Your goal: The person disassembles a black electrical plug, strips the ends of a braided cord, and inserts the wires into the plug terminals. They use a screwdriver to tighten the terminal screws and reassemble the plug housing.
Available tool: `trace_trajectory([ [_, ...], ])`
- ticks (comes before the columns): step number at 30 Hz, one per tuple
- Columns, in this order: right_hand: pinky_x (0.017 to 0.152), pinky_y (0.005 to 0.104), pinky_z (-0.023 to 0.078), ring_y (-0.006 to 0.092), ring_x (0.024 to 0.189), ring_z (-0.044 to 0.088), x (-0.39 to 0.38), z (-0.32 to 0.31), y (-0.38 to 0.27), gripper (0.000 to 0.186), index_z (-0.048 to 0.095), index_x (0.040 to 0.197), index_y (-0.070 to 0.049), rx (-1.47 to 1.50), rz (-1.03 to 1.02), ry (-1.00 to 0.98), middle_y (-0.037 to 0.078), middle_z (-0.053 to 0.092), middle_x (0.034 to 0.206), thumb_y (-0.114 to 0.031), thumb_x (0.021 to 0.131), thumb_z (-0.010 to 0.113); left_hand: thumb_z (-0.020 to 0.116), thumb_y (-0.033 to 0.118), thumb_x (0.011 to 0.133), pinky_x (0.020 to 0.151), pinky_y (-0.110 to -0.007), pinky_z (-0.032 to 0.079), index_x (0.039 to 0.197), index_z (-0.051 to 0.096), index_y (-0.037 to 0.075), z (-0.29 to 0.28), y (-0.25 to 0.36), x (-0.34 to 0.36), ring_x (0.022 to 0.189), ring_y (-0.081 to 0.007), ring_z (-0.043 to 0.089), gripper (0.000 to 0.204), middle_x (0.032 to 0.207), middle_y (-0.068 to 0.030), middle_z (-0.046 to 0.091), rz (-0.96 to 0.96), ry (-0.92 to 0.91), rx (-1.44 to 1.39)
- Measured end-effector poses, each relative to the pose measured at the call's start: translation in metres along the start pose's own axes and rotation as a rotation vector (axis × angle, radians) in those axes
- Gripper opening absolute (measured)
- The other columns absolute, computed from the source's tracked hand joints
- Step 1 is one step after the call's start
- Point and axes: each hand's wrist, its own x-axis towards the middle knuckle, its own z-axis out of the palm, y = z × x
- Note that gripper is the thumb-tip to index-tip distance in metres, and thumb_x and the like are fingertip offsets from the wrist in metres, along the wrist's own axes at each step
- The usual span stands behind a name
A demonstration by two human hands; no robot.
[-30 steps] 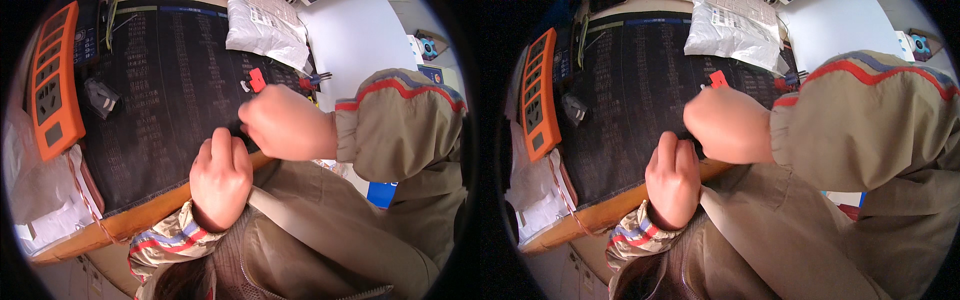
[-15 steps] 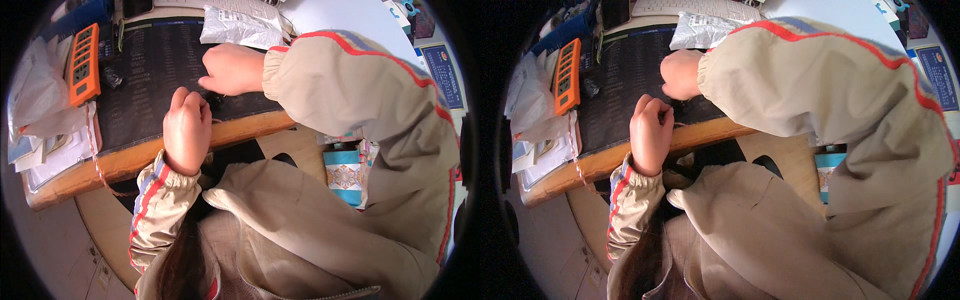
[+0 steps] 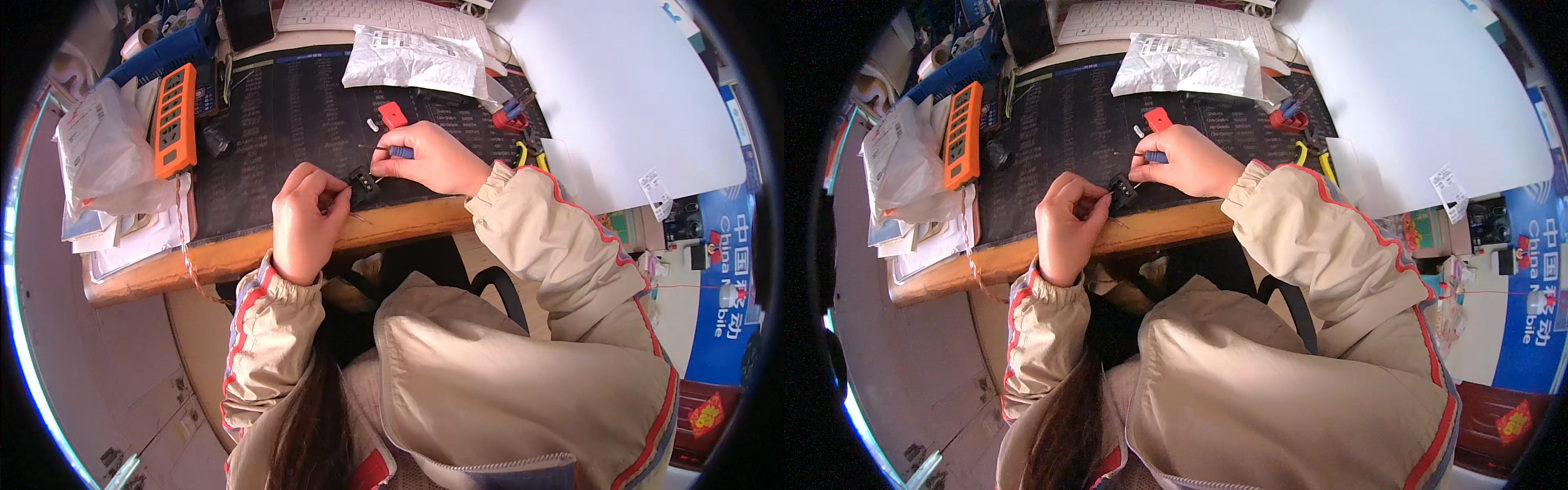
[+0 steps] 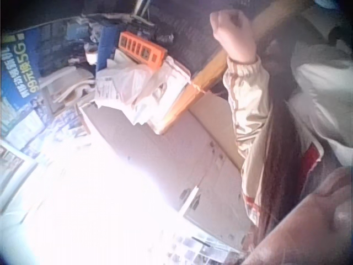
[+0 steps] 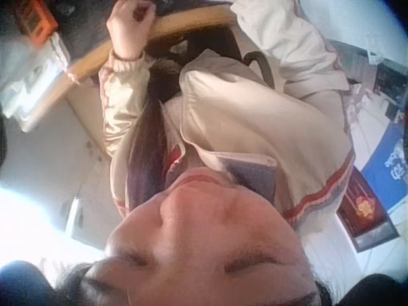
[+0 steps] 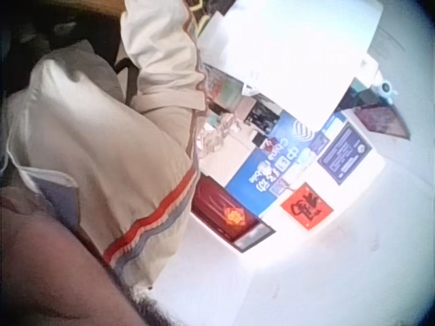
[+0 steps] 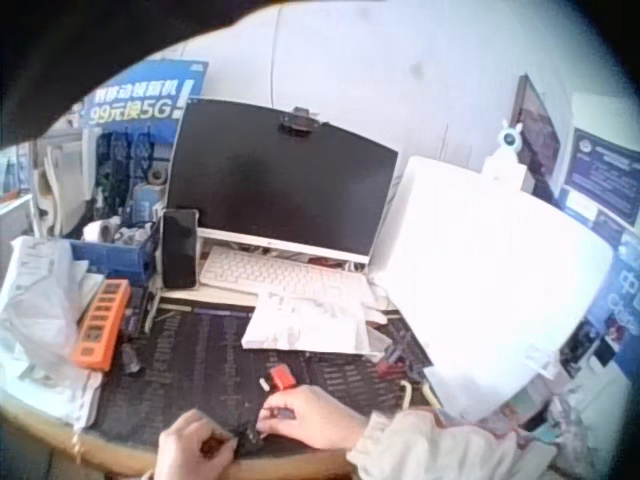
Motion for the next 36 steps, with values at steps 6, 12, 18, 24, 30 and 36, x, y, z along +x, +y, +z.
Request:
trace_trajectory([
  [6, 0.072, 0.0344, 0.053, 0.0276, 0.078, 0.067, -0.006, 0.008, 0.011, 0.015, 0.065, 0.090, 0.001, -0.061, -0.213, 0.107, 0.012, 0.068, 0.083, -0.007, 0.089, 0.077, 0.073, -0.006, 0.084, 0.060, -0.027, 0.050, 0.084, 0.065, -0.005, -0.001, 0.009, -0.001, 0.063, -0.0146, 0.063, 0.008, 0.082, -0.0081, 0.059, -0.055, -0.018, 0.081],
  [12, 0.071, 0.0335, 0.053, 0.0250, 0.078, 0.067, -0.006, 0.009, 0.017, 0.012, 0.067, 0.091, 0.000, -0.028, -0.249, 0.133, 0.011, 0.068, 0.084, -0.003, 0.087, 0.077, 0.073, -0.006, 0.084, 0.060, -0.027, 0.050, 0.084, 0.065, -0.005, 0.000, 0.013, 0.001, 0.064, -0.0154, 0.063, 0.007, 0.083, -0.0085, 0.059, -0.107, -0.037, 0.089],
  [18, 0.071, 0.0359, 0.054, 0.0285, 0.079, 0.070, -0.006, 0.008, 0.018, 0.011, 0.069, 0.092, -0.001, 0.020, -0.258, 0.098, 0.011, 0.069, 0.084, -0.005, 0.087, 0.078, 0.073, -0.006, 0.083, 0.060, -0.030, 0.051, 0.084, 0.065, -0.005, 0.000, 0.016, 0.002, 0.064, -0.0194, 0.064, 0.008, 0.084, -0.0100, 0.059, -0.098, -0.060, 0.100],
  [24, 0.068, 0.0320, 0.053, 0.0215, 0.075, 0.067, -0.006, 0.011, 0.020, 0.010, 0.070, 0.093, 0.000, 0.039, -0.280, 0.113, 0.009, 0.066, 0.082, -0.001, 0.087, 0.077, 0.073, -0.007, 0.082, 0.060, -0.031, 0.051, 0.082, 0.064, -0.005, 0.001, 0.019, 0.002, 0.066, -0.0223, 0.065, 0.009, 0.084, -0.0108, 0.059, -0.116, -0.092, 0.103],
  [30, 0.066, 0.0352, 0.049, 0.0275, 0.074, 0.064, -0.006, 0.009, 0.027, 0.012, 0.069, 0.093, -0.001, 0.010, -0.274, 0.196, 0.010, 0.065, 0.082, -0.008, 0.088, 0.078, 0.074, -0.009, 0.081, 0.060, -0.028, 0.052, 0.083, 0.066, -0.006, -0.031, 0.021, -0.005, 0.066, -0.0156, 0.065, 0.009, 0.081, -0.0089, 0.059, -0.172, -0.023, 0.095],
  [36, 0.064, 0.0341, 0.047, 0.0248, 0.071, 0.061, -0.005, 0.015, 0.026, 0.015, 0.071, 0.094, -0.004, -0.032, -0.289, 0.196, 0.007, 0.063, 0.080, -0.012, 0.087, 0.080, 0.075, -0.007, 0.086, 0.061, -0.021, 0.047, 0.087, 0.067, -0.005, -0.038, 0.021, -0.027, 0.070, -0.0065, 0.059, 0.008, 0.088, -0.0032, 0.058, -0.257, 0.023, -0.073],
])
